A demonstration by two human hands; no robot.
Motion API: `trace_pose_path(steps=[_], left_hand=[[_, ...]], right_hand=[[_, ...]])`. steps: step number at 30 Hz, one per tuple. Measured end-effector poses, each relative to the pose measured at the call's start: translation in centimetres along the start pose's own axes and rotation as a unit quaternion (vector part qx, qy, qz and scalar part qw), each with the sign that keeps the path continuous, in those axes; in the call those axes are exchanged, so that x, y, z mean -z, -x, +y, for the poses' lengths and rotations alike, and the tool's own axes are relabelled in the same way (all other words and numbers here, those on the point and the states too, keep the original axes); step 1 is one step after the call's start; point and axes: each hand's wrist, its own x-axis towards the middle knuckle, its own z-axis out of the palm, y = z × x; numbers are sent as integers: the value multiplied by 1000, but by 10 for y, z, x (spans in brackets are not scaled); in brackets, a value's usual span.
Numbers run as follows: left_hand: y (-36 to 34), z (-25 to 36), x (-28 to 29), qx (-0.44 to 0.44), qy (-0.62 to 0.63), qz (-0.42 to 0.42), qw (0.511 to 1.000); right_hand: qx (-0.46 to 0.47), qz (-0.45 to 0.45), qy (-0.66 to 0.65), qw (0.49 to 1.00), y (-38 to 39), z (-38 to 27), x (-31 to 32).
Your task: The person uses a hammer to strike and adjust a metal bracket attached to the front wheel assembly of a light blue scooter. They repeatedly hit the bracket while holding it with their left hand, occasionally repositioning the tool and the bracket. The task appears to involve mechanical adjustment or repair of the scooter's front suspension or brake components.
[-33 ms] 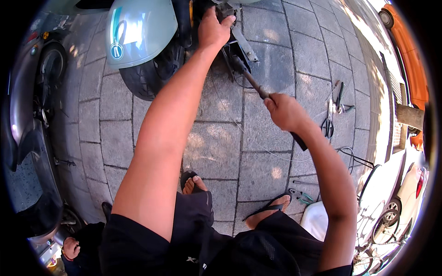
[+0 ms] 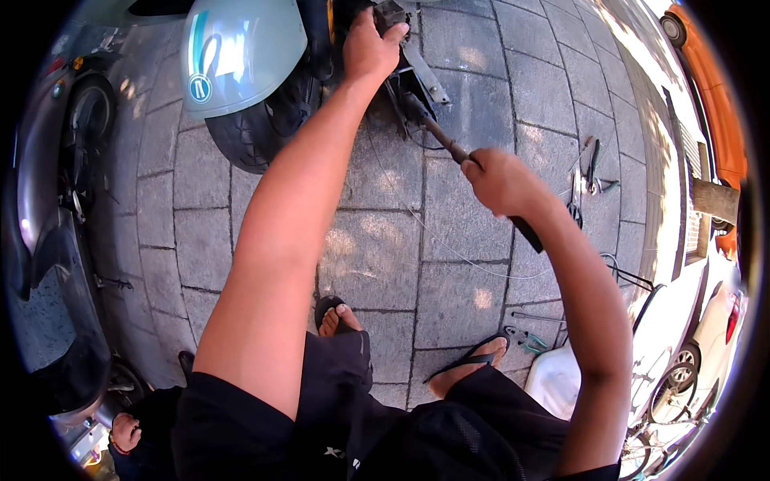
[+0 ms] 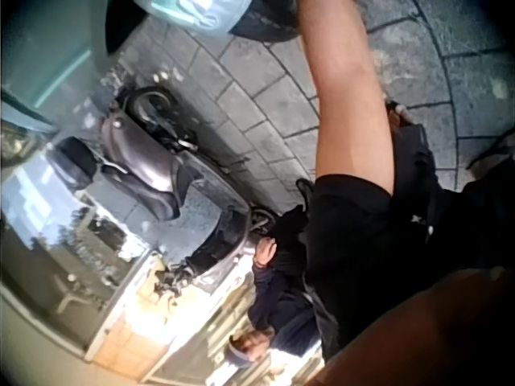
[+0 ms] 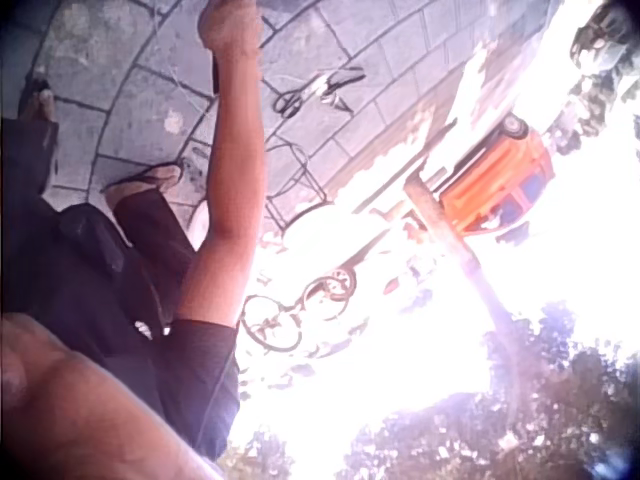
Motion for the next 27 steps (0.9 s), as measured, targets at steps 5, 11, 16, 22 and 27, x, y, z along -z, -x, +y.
trace_pose_path(steps=[5, 11, 16, 22, 27], left_hand=[[0, -4, -1, 11, 29, -3, 1000], [-3, 18, 3, 12, 30, -7, 999], [-5, 7, 0, 28, 21, -11, 999], [-3, 7, 5, 32, 8, -8, 999], [-3, 9, 10, 21, 24, -31, 999]], right_hand=[[23, 72, 49, 996, 3, 15, -58], [57, 195, 4, 979, -18, 69, -140], [95, 162, 11, 982, -16, 63, -97], [-71, -74, -14, 995, 3, -44, 35], [11, 30, -9, 999, 2, 6, -32]])
